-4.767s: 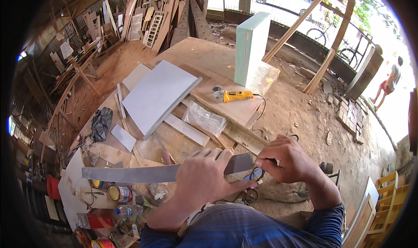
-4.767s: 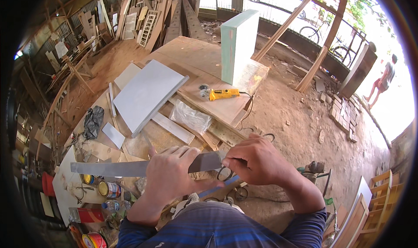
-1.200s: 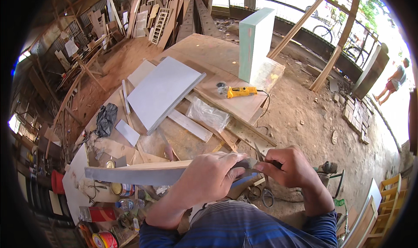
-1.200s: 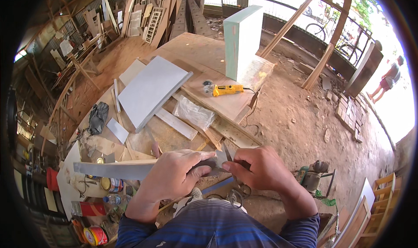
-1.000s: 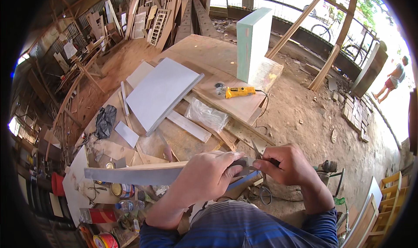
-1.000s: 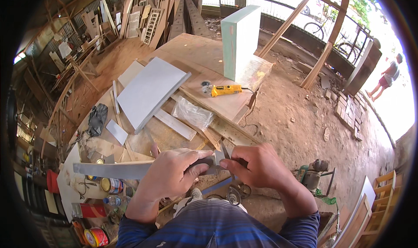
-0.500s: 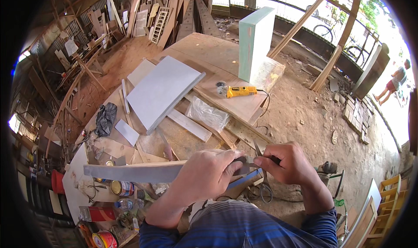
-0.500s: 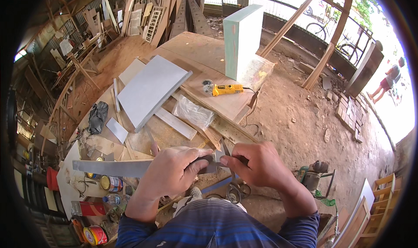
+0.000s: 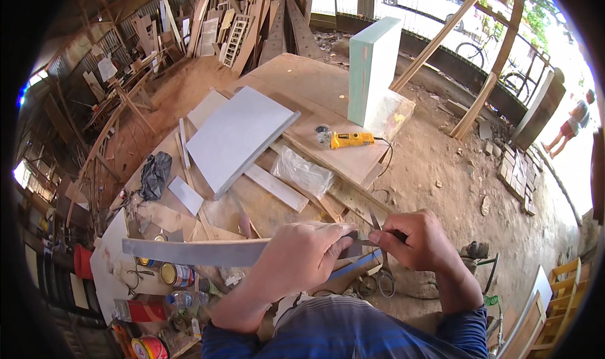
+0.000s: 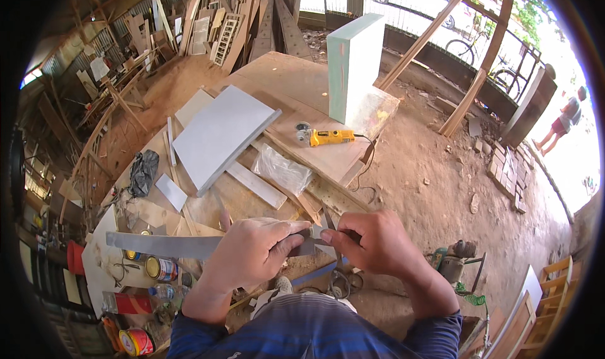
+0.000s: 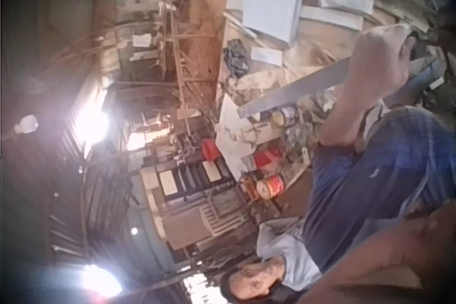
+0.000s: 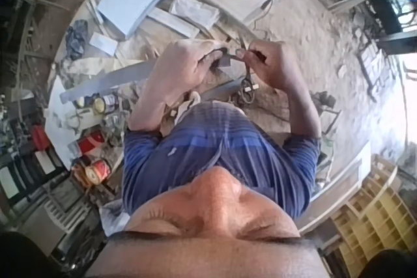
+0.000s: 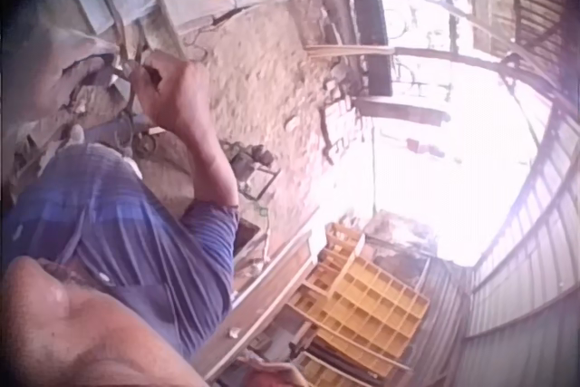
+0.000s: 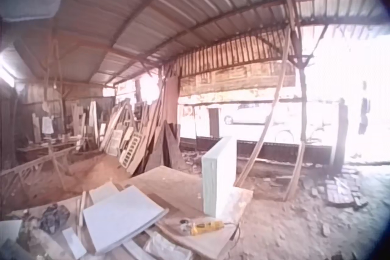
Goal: The person applies a strip of edging material to the side of a white rectangular panel, using a pair of scissors to trim the excess material at the ends and then pressing the strip firmly by hand.
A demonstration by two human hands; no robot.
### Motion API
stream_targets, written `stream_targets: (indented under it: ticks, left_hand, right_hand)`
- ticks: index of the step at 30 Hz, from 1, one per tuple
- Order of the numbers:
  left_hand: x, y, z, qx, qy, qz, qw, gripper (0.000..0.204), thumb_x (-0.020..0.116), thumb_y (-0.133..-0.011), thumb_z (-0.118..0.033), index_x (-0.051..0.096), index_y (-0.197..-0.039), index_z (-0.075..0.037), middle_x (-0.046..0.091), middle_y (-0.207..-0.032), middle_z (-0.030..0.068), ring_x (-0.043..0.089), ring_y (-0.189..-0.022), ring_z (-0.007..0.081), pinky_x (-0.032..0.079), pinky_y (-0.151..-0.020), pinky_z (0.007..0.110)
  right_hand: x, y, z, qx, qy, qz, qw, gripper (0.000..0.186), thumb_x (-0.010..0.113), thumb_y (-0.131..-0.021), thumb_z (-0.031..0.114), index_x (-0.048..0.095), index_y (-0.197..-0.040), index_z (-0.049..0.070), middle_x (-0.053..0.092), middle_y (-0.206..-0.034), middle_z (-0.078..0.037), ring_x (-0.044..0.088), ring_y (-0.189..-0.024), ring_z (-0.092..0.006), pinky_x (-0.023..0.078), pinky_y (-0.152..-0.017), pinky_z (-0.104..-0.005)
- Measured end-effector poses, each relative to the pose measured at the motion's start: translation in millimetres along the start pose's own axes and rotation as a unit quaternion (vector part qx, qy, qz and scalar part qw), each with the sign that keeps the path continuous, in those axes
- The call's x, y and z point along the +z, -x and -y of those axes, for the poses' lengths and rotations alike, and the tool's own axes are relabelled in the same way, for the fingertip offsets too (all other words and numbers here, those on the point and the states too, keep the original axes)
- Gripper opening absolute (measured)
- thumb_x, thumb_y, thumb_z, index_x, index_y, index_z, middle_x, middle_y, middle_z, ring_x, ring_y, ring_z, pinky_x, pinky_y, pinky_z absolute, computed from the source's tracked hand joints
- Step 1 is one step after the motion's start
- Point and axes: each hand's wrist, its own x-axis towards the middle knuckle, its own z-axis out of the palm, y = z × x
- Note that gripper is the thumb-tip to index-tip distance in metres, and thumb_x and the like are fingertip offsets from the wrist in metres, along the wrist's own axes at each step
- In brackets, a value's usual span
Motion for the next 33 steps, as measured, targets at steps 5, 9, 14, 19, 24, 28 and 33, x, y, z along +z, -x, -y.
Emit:
stream_targets:
  ticks: [5, 9, 14, 19, 24, 28, 33]
  left_hand:
    - [2, 1, 0, -0.015, 0.002, 0.008, 1.0, 0.025, 0.067, -0.093, -0.015, 0.072, -0.115, -0.004, 0.072, -0.086, 0.0181, 0.07, -0.078, 0.0365, 0.052, -0.067, 0.044]
    - [-1, 0, 1, 0.013, 0.0, 0.001, 1.0, 0.027, 0.067, -0.092, -0.014, 0.071, -0.116, -0.004, 0.073, -0.087, 0.0175, 0.071, -0.079, 0.0357, 0.053, -0.067, 0.044]
    - [0, -2, 3, 0.026, 0.026, -0.006, 0.999, 0.027, 0.067, -0.092, -0.013, 0.071, -0.116, -0.004, 0.071, -0.085, 0.0169, 0.07, -0.077, 0.0362, 0.053, -0.068, 0.044]
    - [0, -1, 0, 0.018, 0.004, -0.001, 1.0, 0.024, 0.064, -0.093, -0.013, 0.07, -0.113, -0.001, 0.072, -0.084, 0.0172, 0.07, -0.076, 0.0357, 0.054, -0.066, 0.044]
    - [-4, -3, -3, 0.024, -0.02, 0.003, 1.0, 0.022, 0.063, -0.094, -0.014, 0.069, -0.11, 0.0, 0.072, -0.085, 0.0177, 0.071, -0.076, 0.0352, 0.054, -0.065, 0.044]
    - [-3, -3, -1, 0.028, 0.003, -0.007, 1.0, 0.023, 0.064, -0.093, -0.012, 0.071, -0.114, -0.003, 0.07, -0.082, 0.0171, 0.069, -0.074, 0.0363, 0.053, -0.065, 0.045]
    - [4, 2, 2, 0.017, -0.005, -0.004, 1.0, 0.025, 0.063, -0.092, -0.009, 0.071, -0.116, -0.005, 0.07, -0.082, 0.0171, 0.068, -0.075, 0.0373, 0.052, -0.066, 0.046]
  right_hand:
    - [0, -7, -2, -0.035, -0.003, -0.017, 0.999, 0.033, 0.077, -0.088, 0.028, 0.063, -0.068, 0.006, 0.054, -0.054, -0.012, 0.053, -0.048, -0.0327, 0.04, -0.049, -0.0409]
    - [-6, 0, 4, -0.01, 0.008, 0.027, 1.0, 0.033, 0.077, -0.089, 0.027, 0.063, -0.068, 0.005, 0.054, -0.054, -0.013, 0.053, -0.048, -0.0333, 0.04, -0.049, -0.0413]
    - [0, -4, 1, -0.011, -0.015, 0.022, 1.0, 0.034, 0.076, -0.089, 0.028, 0.063, -0.068, 0.005, 0.054, -0.056, -0.013, 0.053, -0.049, -0.0329, 0.041, -0.049, -0.0412]
    - [1, -7, 0, -0.027, -0.011, 0.005, 1.0, 0.034, 0.076, -0.09, 0.029, 0.064, -0.069, 0.005, 0.055, -0.057, -0.013, 0.054, -0.05, -0.0326, 0.042, -0.05, -0.0408]
    - [2, -9, -2, -0.052, 0.009, -0.01, 0.999, 0.035, 0.074, -0.091, 0.03, 0.063, -0.069, 0.005, 0.055, -0.056, -0.012, 0.054, -0.05, -0.0317, 0.042, -0.05, -0.0404]
    - [-1, -3, -1, -0.025, 0.006, 0.026, 0.999, 0.036, 0.074, -0.092, 0.03, 0.062, -0.068, 0.005, 0.055, -0.056, -0.012, 0.054, -0.049, -0.0317, 0.041, -0.05, -0.0407]
    - [3, -9, -3, -0.015, -0.015, 0.02, 1.0, 0.036, 0.074, -0.092, 0.03, 0.063, -0.068, 0.005, 0.055, -0.056, -0.012, 0.053, -0.049, -0.0321, 0.04, -0.049, -0.0411]
